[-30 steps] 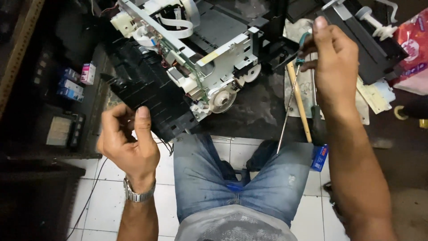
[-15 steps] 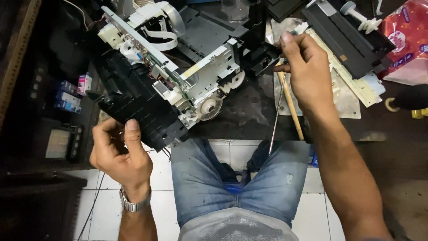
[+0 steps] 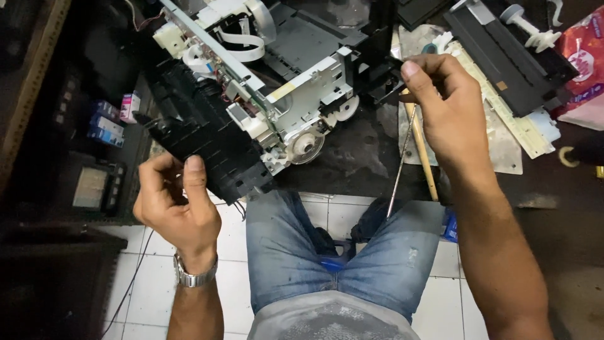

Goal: The person uses a screwdriver to remove screws from a disassembled electronic device, likely a printer or scanner. They manipulate internal components, including a circuit board and a white plastic housing, while working on a cluttered workbench.

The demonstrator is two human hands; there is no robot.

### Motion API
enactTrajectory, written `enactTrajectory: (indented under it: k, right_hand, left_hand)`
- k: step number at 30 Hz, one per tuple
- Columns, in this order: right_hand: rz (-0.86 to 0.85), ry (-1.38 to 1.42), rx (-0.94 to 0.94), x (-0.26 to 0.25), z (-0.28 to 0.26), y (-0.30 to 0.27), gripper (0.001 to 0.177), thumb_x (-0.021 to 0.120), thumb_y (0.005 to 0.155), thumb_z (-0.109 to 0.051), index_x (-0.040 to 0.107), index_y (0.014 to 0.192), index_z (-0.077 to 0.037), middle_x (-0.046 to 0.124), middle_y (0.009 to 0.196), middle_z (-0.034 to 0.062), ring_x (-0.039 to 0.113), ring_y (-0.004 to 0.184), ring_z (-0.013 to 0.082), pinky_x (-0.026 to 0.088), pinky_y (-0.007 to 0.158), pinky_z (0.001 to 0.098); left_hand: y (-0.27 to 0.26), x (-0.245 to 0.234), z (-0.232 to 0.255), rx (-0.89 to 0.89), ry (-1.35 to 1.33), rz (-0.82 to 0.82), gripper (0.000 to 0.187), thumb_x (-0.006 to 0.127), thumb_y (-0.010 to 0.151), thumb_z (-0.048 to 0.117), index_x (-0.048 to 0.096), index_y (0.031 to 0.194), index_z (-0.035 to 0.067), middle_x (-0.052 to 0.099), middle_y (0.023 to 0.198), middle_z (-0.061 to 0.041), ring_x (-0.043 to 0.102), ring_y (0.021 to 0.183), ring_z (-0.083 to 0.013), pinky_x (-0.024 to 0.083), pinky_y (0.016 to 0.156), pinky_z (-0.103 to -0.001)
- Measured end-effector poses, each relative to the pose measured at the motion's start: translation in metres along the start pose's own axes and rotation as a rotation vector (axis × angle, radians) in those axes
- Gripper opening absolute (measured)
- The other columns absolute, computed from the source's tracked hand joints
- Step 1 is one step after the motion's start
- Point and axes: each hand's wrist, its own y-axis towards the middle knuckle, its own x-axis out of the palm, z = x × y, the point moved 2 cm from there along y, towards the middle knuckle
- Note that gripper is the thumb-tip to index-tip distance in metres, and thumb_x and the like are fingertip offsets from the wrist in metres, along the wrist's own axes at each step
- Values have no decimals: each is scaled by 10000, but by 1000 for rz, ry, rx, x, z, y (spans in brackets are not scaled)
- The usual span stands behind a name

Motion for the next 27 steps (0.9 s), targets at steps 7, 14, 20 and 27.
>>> enactTrajectory:
  k: [7,14,20,27]
  right_hand:
    - [10,-128,-147,-3,22,5,209,611,1115,-276,634,1183,-80,677,1222,50,610,1106,152,485,955,312]
    - [1,-37,-119,-3,24,3,198,608,1127,-285,600,1109,-88,616,1291,58,618,1074,134,600,957,260]
    - [-23,36,-235,-10,40,2,140,546,1145,-213,550,1184,-78,602,1334,87,579,1110,121,602,949,276]
    - [261,-117,-78,-70,44,-33,162,566,1167,-198,603,1101,-55,593,937,26,560,868,103,458,849,251]
  left_hand:
    - [4,-1,6,30,31,-4,210,643,1048,175,582,967,-9,503,754,-66,472,658,-200,371,631,-357]
    - [6,1,10,28,-8,-8,239,646,1045,191,568,922,2,522,778,-59,467,652,-167,355,597,-320]
    - [4,-2,8,1,14,-15,207,636,1060,194,593,982,6,530,777,-65,489,677,-189,398,655,-347]
    - [-14,-1,-31,-8,27,-27,317,696,1097,195,608,1130,-108,525,806,-141,458,638,-223,350,576,-363]
